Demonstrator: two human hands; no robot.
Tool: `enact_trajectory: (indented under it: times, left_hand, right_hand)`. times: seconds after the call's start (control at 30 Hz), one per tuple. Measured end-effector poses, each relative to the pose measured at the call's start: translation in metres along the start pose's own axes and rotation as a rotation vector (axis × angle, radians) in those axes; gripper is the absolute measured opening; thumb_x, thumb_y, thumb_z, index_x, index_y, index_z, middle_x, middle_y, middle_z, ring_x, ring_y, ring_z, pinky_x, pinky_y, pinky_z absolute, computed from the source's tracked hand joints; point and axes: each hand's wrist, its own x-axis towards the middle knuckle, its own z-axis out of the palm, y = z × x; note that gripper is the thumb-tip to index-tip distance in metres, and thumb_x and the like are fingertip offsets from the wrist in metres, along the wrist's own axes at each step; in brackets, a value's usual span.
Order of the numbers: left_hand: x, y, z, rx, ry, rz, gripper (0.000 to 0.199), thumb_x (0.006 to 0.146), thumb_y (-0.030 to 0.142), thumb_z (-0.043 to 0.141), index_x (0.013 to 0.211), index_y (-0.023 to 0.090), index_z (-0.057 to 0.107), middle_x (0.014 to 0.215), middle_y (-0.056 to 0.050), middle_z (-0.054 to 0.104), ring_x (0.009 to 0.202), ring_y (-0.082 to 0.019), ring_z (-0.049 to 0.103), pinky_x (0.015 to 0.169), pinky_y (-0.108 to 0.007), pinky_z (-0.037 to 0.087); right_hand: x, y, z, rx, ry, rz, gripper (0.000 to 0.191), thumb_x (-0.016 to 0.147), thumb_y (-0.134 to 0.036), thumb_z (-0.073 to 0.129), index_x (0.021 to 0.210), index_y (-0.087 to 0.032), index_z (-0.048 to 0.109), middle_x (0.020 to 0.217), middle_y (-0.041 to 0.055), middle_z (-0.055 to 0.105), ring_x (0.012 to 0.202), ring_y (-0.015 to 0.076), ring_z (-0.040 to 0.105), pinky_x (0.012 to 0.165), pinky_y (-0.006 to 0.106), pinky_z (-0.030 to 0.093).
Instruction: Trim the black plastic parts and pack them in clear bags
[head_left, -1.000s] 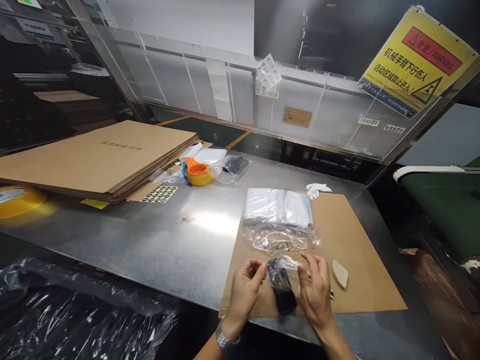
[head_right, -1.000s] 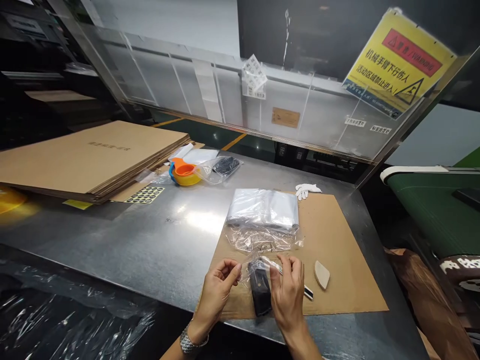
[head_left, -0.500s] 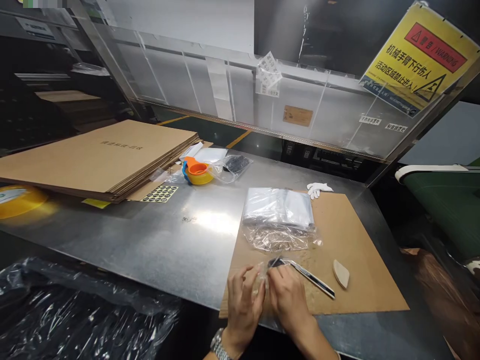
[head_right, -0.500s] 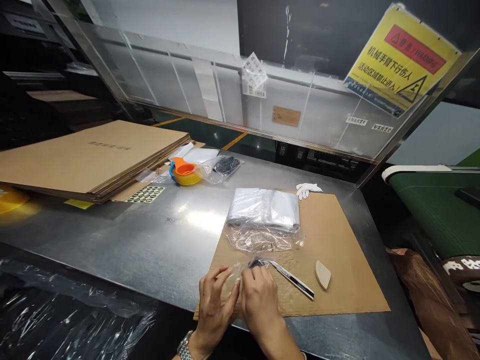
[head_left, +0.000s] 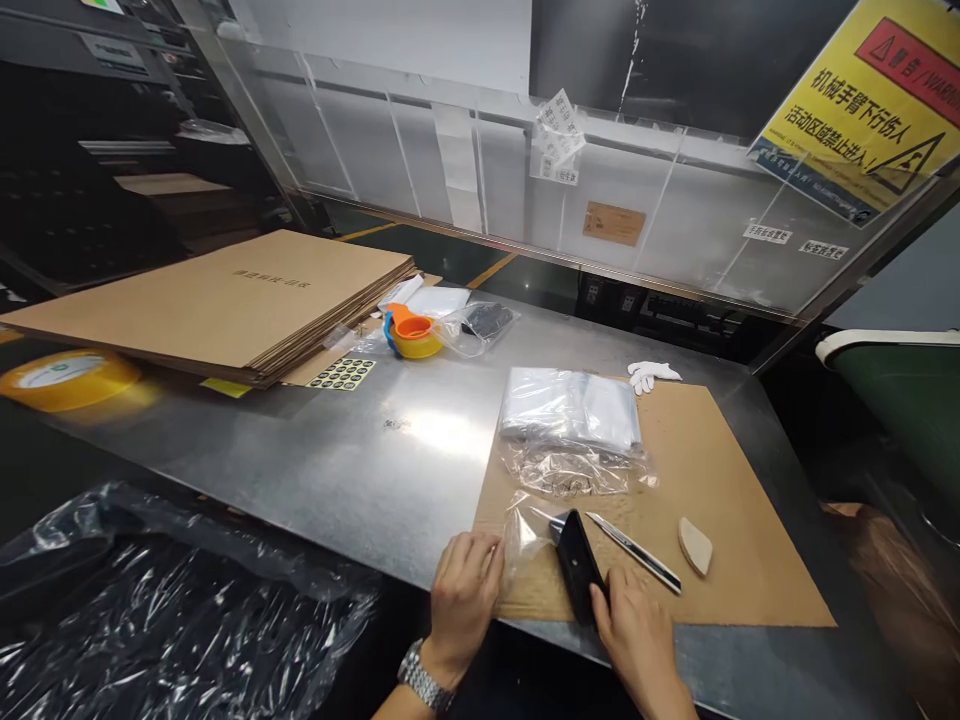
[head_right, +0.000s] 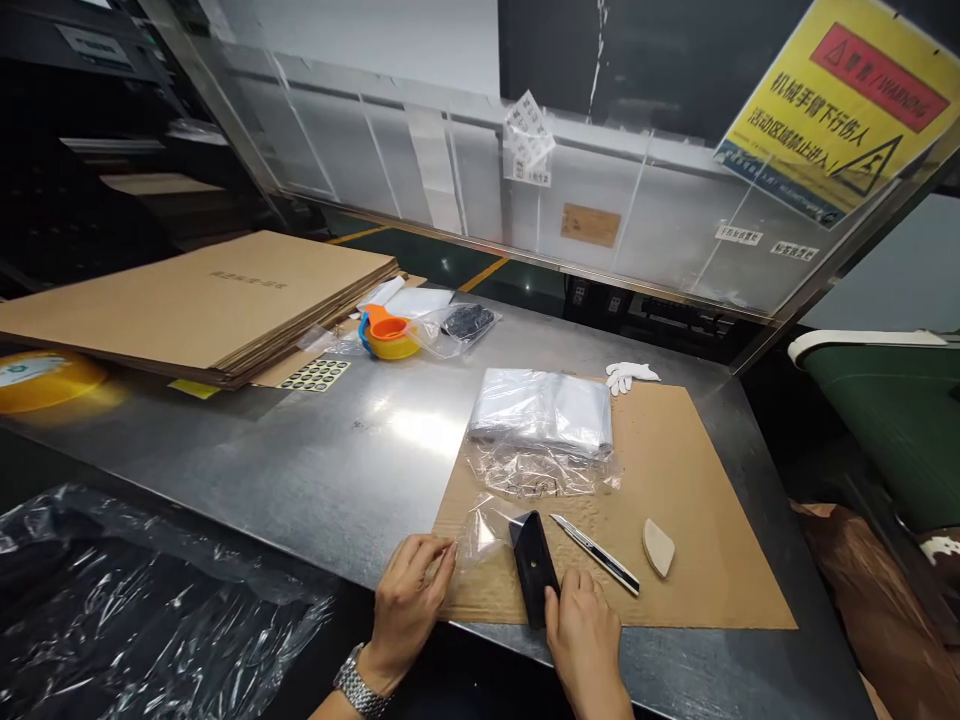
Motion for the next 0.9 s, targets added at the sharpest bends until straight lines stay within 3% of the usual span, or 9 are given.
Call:
enact_trajectory:
  times: [0.17,0.27,0.4,0.5,0.57,0.67,0.77,0.9]
  left_hand:
    - [-0.011,0.015,0.011,-0.038,-0.123,-0.029,0.018,0.086,0.022,0.045,0.076,0.020,0.059,0.070,-0.002,0.057,0.068,-0.017,0.053,0.064,-0.029,0.042]
    - [-0.014,0.023,0.017,-0.085,-0.200,-0.079,0.019,0.085,0.024,0.045,0.073,0.019,0.060,0.069,-0.003,0.058,0.067,-0.017,0.054,0.062,-0.029,0.042]
    - [-0.011,0.029,0.020,-0.202,-0.326,-0.175,0.021,0.085,0.028,0.046,0.071,0.018,0.059,0.064,-0.001,0.059,0.058,-0.015,0.055,0.053,-0.025,0.041]
    - [-0.005,0.029,0.018,-0.297,-0.422,-0.218,0.024,0.085,0.032,0.046,0.071,0.017,0.059,0.061,0.000,0.062,0.053,-0.013,0.057,0.047,-0.021,0.042]
    - [-0.004,0.029,0.015,-0.323,-0.471,-0.219,0.027,0.087,0.032,0.043,0.073,0.016,0.060,0.060,0.000,0.063,0.050,-0.013,0.058,0.045,-0.020,0.042]
    - [-0.008,0.031,0.011,-0.288,-0.494,-0.187,0.028,0.088,0.030,0.041,0.073,0.017,0.061,0.059,0.001,0.063,0.050,-0.013,0.058,0.046,-0.020,0.042]
    - [-0.016,0.039,0.011,-0.197,-0.464,-0.120,0.023,0.088,0.026,0.042,0.077,0.019,0.061,0.067,-0.002,0.065,0.060,-0.016,0.061,0.055,-0.023,0.044]
    - [-0.027,0.051,0.015,-0.089,-0.428,0.042,0.024,0.088,0.021,0.039,0.079,0.019,0.061,0.070,-0.005,0.063,0.065,-0.019,0.060,0.058,-0.027,0.044]
  right_hand:
    - [-0.018,0.017,-0.006,0.148,-0.045,0.019,0.033,0.091,-0.033,0.029,0.070,-0.021,0.051,0.055,0.0016,0.057,0.050,0.0165,0.056,0.048,0.024,0.040]
    - [-0.035,0.015,-0.015,0.413,-0.113,0.037,0.036,0.090,-0.043,0.032,0.080,-0.020,0.058,0.061,0.0015,0.059,0.052,0.0143,0.056,0.049,0.022,0.042]
    - [-0.058,-0.001,-0.013,0.811,-0.316,0.114,0.042,0.080,-0.056,0.045,0.076,-0.019,0.065,0.059,0.0006,0.056,0.056,0.0146,0.054,0.051,0.022,0.042]
    - [-0.064,-0.005,-0.005,0.952,-0.537,0.293,0.050,0.076,-0.063,0.045,0.077,-0.017,0.066,0.053,-0.0032,0.046,0.042,0.0081,0.041,0.038,0.018,0.033]
    - [-0.063,-0.002,-0.002,0.958,-0.594,0.372,0.056,0.076,-0.065,0.042,0.083,-0.016,0.065,0.050,-0.0055,0.041,0.034,0.0053,0.031,0.032,0.017,0.026]
    - [-0.063,0.005,0.001,0.797,-0.445,0.297,0.052,0.082,-0.060,0.038,0.087,-0.016,0.066,0.052,-0.0024,0.050,0.038,0.0093,0.043,0.037,0.020,0.034]
    - [-0.065,0.008,0.004,0.490,-0.206,0.103,0.039,0.089,-0.043,0.036,0.094,-0.019,0.065,0.072,0.0059,0.066,0.063,0.0185,0.062,0.057,0.026,0.046]
    - [-0.062,0.004,0.006,0.192,-0.061,-0.157,0.035,0.090,-0.031,0.034,0.104,-0.016,0.063,0.076,0.0095,0.067,0.066,0.0221,0.065,0.058,0.029,0.047]
